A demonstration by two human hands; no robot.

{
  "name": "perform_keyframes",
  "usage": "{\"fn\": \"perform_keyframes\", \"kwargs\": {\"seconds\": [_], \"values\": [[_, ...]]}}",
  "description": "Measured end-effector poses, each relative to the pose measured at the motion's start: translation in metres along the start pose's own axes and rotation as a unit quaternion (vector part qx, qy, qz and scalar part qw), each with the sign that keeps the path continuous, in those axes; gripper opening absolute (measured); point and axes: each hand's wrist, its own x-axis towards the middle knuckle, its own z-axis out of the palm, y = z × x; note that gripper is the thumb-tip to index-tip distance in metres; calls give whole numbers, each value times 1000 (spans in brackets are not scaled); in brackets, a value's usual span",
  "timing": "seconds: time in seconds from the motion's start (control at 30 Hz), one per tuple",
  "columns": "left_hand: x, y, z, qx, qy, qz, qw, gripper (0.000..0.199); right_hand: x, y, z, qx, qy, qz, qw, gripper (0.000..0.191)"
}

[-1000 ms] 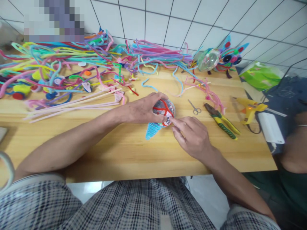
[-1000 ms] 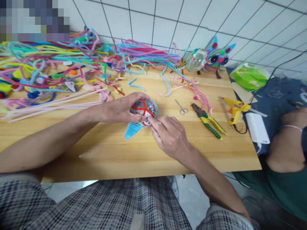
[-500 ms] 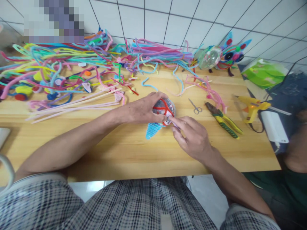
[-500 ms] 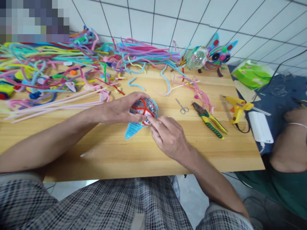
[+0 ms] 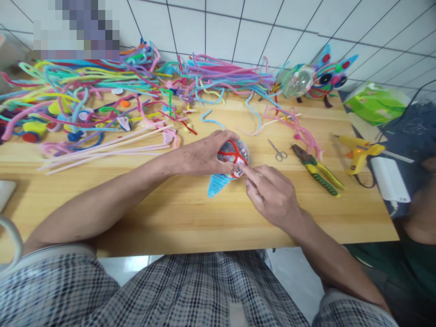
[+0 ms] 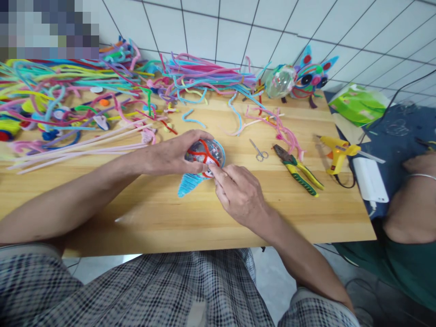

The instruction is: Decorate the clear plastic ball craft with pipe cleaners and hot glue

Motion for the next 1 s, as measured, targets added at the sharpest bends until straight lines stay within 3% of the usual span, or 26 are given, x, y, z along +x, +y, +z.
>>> {"fn": "perform_keyframes", "kwargs": {"seconds": [0.4,1.0], "values": [[0,1,1,-2,5,-7,1000,80,5,-8,-2,-53,2,-12,999,53],[0,3,-3,5,-9,-12,1000,80,5,-9,-2,-86,5,-24,996,60]]}}
